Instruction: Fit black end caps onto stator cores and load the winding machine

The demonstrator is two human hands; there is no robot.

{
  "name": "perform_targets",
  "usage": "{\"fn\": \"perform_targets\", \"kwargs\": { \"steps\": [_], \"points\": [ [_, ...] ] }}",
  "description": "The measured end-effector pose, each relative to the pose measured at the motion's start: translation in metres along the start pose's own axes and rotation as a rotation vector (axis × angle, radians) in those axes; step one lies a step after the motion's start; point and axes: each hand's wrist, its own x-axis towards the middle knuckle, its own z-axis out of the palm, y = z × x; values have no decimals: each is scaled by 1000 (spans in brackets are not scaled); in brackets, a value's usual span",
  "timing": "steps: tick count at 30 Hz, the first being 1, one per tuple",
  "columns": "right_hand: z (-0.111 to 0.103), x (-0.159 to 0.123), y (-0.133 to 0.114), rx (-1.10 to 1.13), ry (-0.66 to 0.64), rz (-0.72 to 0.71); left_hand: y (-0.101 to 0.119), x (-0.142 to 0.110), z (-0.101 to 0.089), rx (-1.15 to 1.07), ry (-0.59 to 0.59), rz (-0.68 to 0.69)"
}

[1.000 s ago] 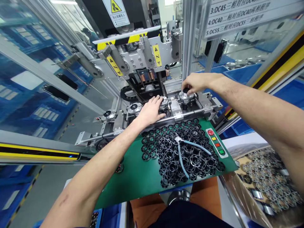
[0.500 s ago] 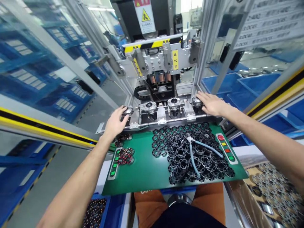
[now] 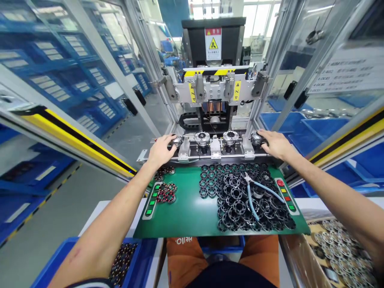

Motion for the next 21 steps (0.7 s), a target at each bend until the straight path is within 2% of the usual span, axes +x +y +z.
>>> {"fn": "perform_targets", "kwargs": {
  "steps": [2, 4, 8, 10, 12, 15, 18, 21],
  "points": [
    [-13, 10, -19, -24, -1, 18, 16, 11, -9, 11, -23, 17],
    [-23, 28, -52, -34, 11, 17, 44, 22, -10, 12, -8, 52],
    [-22, 61, -129, 0, 6, -55, 111, 30, 13, -36, -2, 142],
    [-20, 64, -147, 16, -20, -65, 126, 21, 19, -69, -7, 143],
    [-23, 55, -141, 33, -7, -47, 124, 5, 15, -107, 54, 112],
    [-35, 34, -104, 64, 64, 48, 112, -40, 1, -166, 238, 28],
    [-48, 19, -68, 127, 43, 102, 122, -114, 8, -219, 340, 11],
    [-61, -5, -51, 212, 66, 74, 141, -209, 37, -258, 299, 69]
  ]
}}
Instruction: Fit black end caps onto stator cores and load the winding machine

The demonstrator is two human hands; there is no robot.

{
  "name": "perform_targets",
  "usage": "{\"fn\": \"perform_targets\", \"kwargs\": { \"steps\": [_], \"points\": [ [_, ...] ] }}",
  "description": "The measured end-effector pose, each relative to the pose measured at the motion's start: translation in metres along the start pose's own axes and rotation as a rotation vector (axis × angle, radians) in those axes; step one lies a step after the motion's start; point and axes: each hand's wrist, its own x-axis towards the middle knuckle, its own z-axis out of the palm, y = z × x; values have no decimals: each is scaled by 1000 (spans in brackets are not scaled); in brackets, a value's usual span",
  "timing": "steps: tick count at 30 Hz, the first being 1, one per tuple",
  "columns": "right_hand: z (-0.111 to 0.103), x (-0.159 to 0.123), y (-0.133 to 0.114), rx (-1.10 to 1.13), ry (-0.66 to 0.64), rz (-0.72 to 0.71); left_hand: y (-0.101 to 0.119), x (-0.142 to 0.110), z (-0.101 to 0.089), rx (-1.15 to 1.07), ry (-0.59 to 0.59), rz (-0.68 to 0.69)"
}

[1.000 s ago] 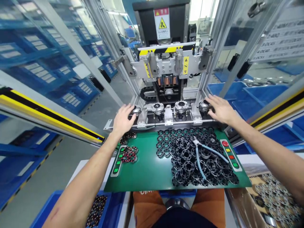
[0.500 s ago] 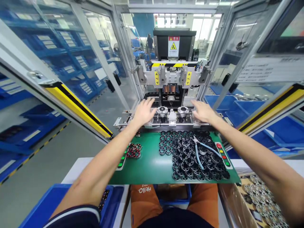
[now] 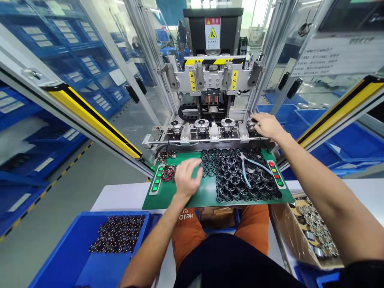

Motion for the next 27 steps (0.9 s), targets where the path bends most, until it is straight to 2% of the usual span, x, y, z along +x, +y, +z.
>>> {"fn": "perform_targets", "kwargs": {
  "steps": [2, 5, 7, 9, 12, 14, 16, 27],
  "points": [
    [-9, -38, 4, 50, 82, 6, 3, -64, 3, -6, -9, -27],
    [-5, -134, 4, 103, 209, 125, -10, -133, 7, 41, 47, -155],
    [16, -207, 4, 123, 265, 282, -24, -157, 15, 82, 97, -229],
    [49, -271, 4, 143, 286, 437, -38, -169, 28, 120, 147, -283],
    [102, -328, 2, 169, 286, 583, -51, -176, 46, 153, 195, -328],
    [126, -342, 2, 173, 287, 627, -54, -179, 53, 153, 200, -330],
    [140, -346, 8, 165, 287, 637, -56, -180, 55, 144, 202, -316],
    [154, -360, 37, 80, 309, 439, -76, -188, 67, 101, 257, -237]
  ]
}}
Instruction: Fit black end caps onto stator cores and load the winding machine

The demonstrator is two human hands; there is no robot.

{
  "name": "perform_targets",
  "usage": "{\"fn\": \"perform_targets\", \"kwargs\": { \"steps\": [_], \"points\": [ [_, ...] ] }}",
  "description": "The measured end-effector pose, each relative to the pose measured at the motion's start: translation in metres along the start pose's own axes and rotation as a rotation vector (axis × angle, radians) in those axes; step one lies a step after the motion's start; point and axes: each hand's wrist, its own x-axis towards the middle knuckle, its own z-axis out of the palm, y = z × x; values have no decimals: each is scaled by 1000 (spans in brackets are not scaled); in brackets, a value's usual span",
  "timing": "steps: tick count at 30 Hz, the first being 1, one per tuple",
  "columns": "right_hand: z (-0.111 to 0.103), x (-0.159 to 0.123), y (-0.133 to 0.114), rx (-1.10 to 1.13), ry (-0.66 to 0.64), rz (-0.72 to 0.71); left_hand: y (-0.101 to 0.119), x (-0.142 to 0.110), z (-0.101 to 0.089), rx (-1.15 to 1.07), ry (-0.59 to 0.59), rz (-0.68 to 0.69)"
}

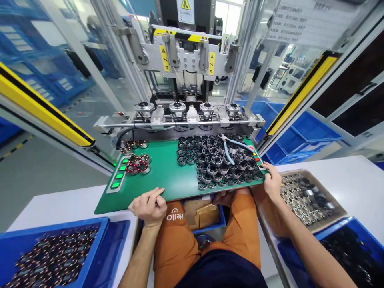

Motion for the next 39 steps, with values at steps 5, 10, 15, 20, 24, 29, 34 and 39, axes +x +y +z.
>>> {"fn": "perform_targets", "kwargs": {
  "steps": [5, 10, 15, 20, 24, 29, 34, 39],
  "points": [
    [-1, -5, 6, -13, -10, -52, -3, -7, -2, 1, -20, 46],
    [-17, -3, -7, -46, -85, -89, -2, 1, -9, -17, -50, 116],
    [-66, 14, -12, -145, -283, -111, 2, 9, -16, -66, -100, 125],
    [-164, -46, 27, -365, -244, 195, 6, 10, -21, -132, -121, 95],
    [-219, -152, 45, -610, -195, 610, 12, 16, -30, -182, -115, 84],
    [-198, -246, 48, -703, -317, 856, 42, 3, -41, -297, -77, 128],
    [-170, -266, 63, -736, -388, 931, 115, -42, -29, -635, -403, 440],
    [-174, -265, 84, -747, -464, 941, 243, -57, 15, -835, -871, 723]
  ]
}}
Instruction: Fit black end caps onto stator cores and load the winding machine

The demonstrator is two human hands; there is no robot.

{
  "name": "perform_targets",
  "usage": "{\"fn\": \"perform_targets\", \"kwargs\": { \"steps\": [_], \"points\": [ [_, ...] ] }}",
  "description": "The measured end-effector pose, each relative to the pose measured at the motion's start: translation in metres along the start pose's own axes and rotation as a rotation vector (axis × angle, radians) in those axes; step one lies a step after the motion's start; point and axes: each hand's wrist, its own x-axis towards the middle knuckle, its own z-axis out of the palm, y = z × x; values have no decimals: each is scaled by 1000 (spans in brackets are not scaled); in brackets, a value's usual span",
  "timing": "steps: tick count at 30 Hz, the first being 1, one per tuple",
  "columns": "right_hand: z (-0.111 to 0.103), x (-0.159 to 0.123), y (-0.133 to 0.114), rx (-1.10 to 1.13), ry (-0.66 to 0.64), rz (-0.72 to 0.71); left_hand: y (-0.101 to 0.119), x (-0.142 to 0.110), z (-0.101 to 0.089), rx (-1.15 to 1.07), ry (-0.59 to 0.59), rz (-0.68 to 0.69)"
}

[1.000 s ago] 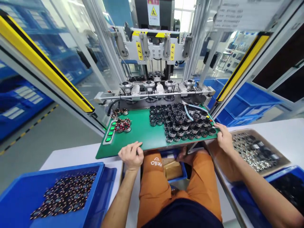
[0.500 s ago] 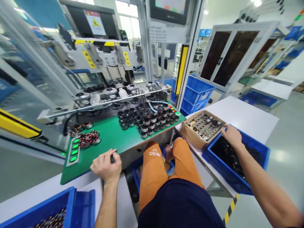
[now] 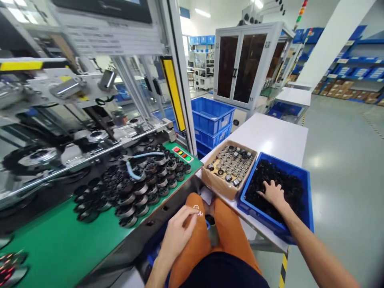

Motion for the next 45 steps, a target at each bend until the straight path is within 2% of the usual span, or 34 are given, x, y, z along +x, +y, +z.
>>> {"fn": "perform_targets", "kwargs": {
  "steps": [3, 7, 10, 13, 16, 18, 20, 24, 26, 28, 32, 37, 41, 45],
  "points": [
    [6, 2, 10, -27, -34, -83, 4, 99, 45, -10, -214, -12],
    [15, -4, 24, -47, -61, -225, -8, 221, 121, 144, -446, -138],
    [19, -8, 28, -31, -88, -312, -24, 277, 171, 297, -609, -238],
    [24, -8, 27, 4, -109, -365, -39, 302, 197, 375, -738, -298],
    [26, -6, 26, 34, -125, -364, -50, 311, 201, 352, -784, -333],
    [27, -5, 27, 59, -136, -362, -53, 312, 196, 289, -755, -361],
    [25, -2, 29, 98, -140, -364, -53, 308, 187, 189, -677, -391],
    [22, 7, 38, 211, -130, -313, -43, 295, 170, -146, -434, -439],
    [21, 14, 41, 269, -126, -268, -34, 286, 170, -378, -341, -491],
    [22, 21, 42, 321, -130, -236, -23, 278, 177, -624, -298, -572],
    [24, 33, 39, 417, -138, -222, 0, 261, 199, -999, -298, -735],
    [27, 40, 38, 590, 2, -186, 15, 245, 221, -1162, -320, -841],
    [22, 39, 46, 785, 187, -187, 25, 236, 233, -1204, -335, -816],
    [1, 32, 47, 954, 301, -243, 41, 228, 240, -1231, -434, -746]
  ]
}}
